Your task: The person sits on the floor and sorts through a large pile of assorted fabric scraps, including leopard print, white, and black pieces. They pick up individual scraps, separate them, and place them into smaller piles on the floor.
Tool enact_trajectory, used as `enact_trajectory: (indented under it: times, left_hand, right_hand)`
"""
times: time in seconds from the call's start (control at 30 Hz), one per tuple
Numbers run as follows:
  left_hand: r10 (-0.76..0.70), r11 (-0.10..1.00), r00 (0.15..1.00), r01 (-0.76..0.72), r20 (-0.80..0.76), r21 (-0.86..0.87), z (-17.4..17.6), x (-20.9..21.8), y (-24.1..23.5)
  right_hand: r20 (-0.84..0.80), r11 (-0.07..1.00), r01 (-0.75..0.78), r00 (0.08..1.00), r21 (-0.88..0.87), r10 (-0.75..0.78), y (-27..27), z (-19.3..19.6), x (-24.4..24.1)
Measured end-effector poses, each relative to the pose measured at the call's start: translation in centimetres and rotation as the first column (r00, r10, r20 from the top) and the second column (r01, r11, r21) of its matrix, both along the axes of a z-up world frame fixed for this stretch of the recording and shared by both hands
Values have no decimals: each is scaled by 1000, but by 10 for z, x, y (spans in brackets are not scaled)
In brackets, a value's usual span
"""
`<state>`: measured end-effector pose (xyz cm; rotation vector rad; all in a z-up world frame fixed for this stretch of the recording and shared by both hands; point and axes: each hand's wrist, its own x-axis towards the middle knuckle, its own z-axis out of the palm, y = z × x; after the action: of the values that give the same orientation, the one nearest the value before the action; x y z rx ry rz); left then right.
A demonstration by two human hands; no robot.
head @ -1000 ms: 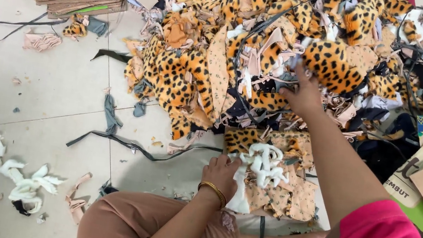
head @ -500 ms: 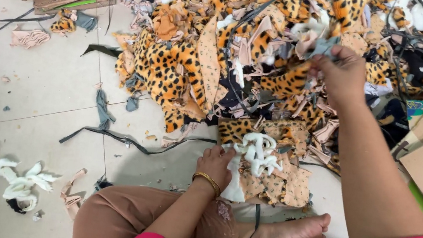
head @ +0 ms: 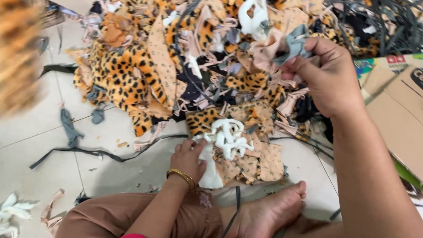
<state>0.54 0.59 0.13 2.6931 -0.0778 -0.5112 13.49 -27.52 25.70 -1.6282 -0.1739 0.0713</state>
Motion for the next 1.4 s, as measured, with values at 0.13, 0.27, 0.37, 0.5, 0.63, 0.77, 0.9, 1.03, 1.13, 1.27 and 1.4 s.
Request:
enact_trajectory:
  times: [0.13, 0.27, 0.37, 0.5, 0.63, 0.77, 0.9, 1.03, 1.13, 1.27, 1.4]
  left_hand:
    - [4, 999, 995, -8, 95, 42, -35, -5, 4]
    - [7, 998, 993, -14, 118, 56, -40, -4, 5]
    - [13, 999, 995, -18, 99, 52, -40, -3, 6]
    - [20, 999, 997, -22, 77, 34, -38, -4, 5]
    - [32, 999, 996, -33, 79, 14, -36, -4, 5]
    - [33, 999, 997, -34, 74, 24, -36, -5, 4]
    - [34, 999, 999, -35, 36, 25, -27, -3, 3]
    - [31, 999, 999, -32, 27, 40, -23, -3, 2]
    - [26, 998, 1000, -27, 6, 50, -22, -3, 2]
    - [32, 999, 999, -32, -12, 22, -17, -3, 3]
    - [37, 999, 999, -36, -22, 24, -18, -2, 2]
  right_hand:
    - [15, 984, 57, 998, 168, -60, 0, 11, -35]
    - [37, 983, -73, 997, 166, 68, -13, 26, -63]
    - [12, 965, -137, 990, 224, 138, -23, 22, -83]
    - [-98, 926, -169, 972, 337, 213, -28, 9, -105]
    - [-196, 932, -177, 949, 317, 247, -36, -51, -105]
    - [-365, 967, -101, 913, 232, 183, -24, -102, -106]
    - [-491, 995, 26, 871, 96, 24, 1, -153, -105]
    - [-427, 983, 138, 887, -117, -175, 10, -203, -100]
    - [-399, 886, 40, 883, -461, -248, 16, -186, -101]
    - [-360, 762, -68, 905, -644, -224, 15, -160, -102]
    - [-236, 707, -23, 950, -707, -206, 25, -127, -117]
